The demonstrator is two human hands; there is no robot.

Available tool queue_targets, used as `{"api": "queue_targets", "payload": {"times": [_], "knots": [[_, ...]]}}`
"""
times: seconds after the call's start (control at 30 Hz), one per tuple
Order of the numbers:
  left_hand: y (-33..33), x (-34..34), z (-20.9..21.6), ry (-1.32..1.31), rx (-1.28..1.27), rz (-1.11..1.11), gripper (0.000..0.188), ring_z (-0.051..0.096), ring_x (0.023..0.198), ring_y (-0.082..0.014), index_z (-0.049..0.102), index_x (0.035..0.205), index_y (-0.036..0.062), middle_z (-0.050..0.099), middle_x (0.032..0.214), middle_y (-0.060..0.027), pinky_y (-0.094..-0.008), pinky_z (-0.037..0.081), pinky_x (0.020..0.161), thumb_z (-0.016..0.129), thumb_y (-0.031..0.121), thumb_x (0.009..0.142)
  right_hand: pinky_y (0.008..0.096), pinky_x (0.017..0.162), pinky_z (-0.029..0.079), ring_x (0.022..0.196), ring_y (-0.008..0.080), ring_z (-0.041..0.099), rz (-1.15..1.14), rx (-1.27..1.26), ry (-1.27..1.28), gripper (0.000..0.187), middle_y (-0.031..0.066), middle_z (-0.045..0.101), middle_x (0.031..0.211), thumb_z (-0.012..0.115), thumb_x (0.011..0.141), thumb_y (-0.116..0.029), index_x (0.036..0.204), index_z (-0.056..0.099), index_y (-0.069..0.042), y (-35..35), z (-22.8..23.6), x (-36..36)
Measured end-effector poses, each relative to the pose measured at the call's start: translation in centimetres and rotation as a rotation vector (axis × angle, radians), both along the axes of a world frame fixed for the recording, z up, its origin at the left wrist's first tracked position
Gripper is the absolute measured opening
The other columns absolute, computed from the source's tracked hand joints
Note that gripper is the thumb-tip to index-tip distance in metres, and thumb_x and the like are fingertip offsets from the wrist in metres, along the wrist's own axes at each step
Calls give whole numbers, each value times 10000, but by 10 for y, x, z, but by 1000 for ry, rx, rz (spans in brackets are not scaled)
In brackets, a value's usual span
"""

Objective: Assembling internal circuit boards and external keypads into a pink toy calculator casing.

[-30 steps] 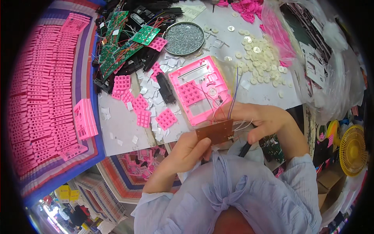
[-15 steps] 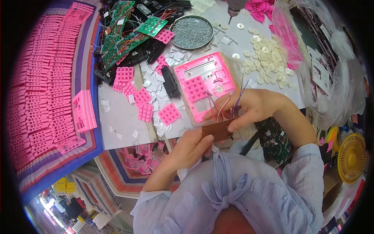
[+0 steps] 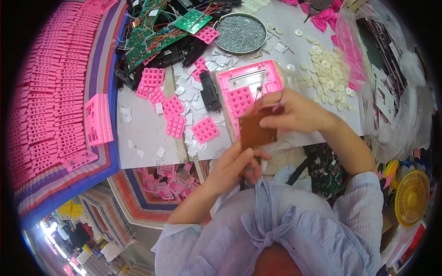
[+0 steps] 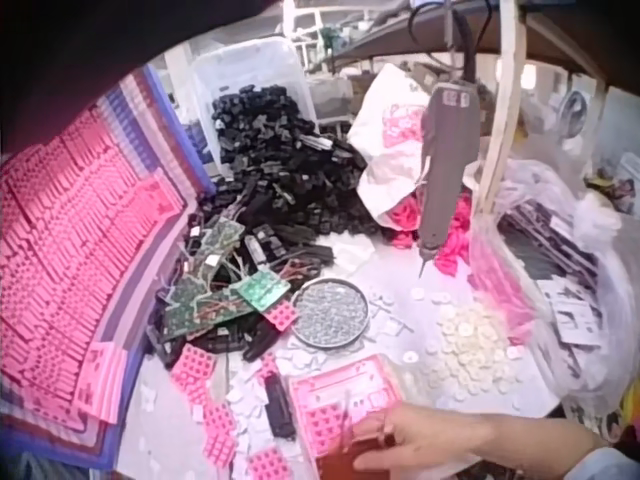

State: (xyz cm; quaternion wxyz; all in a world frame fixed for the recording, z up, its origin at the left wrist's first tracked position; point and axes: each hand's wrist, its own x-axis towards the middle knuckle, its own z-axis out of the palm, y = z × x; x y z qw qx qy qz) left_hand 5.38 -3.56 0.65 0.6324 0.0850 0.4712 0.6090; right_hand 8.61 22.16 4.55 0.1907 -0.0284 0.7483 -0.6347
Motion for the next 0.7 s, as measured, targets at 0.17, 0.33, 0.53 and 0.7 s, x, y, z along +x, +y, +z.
{"api": "queue_targets", "payload": {"times": [0.17,0.33,0.53,0.7], "knots": [[5,17,-8,-163,73,66,633,629,1104,-223,250,1555,29,477,1448,-180,-388,502,976,515,284,1040,311,870,528,947,137,657,-12,157,86,290,89,723,1023,645,856,-20,1141,684,18,14,-5,-16],[7,18,-14,-36,134,86,699,489,1336,-254,194,1584,40,429,1503,-178,-407,412,1086,544,258,1020,317,800,539,874,155,667,-93,258,135,277,102,726,990,656,862,-29,1136,672,12,5,-12,-36],[-16,18,-3,121,39,180,684,462,1365,-238,260,1576,49,458,1496,-152,-402,413,1094,580,151,979,372,791,540,878,278,706,-95,594,221,316,186,714,968,662,843,-31,1157,675,3,-5,-31,-59],[-32,-7,37,761,-249,-54,536,598,1197,-236,523,1407,26,582,1373,-124,-384,480,1001,673,74,895,446,877,520,1008,353,670,-44,713,288,310,194,707,1008,676,840,-114,1133,664,-13,-12,-29,-58]]}}
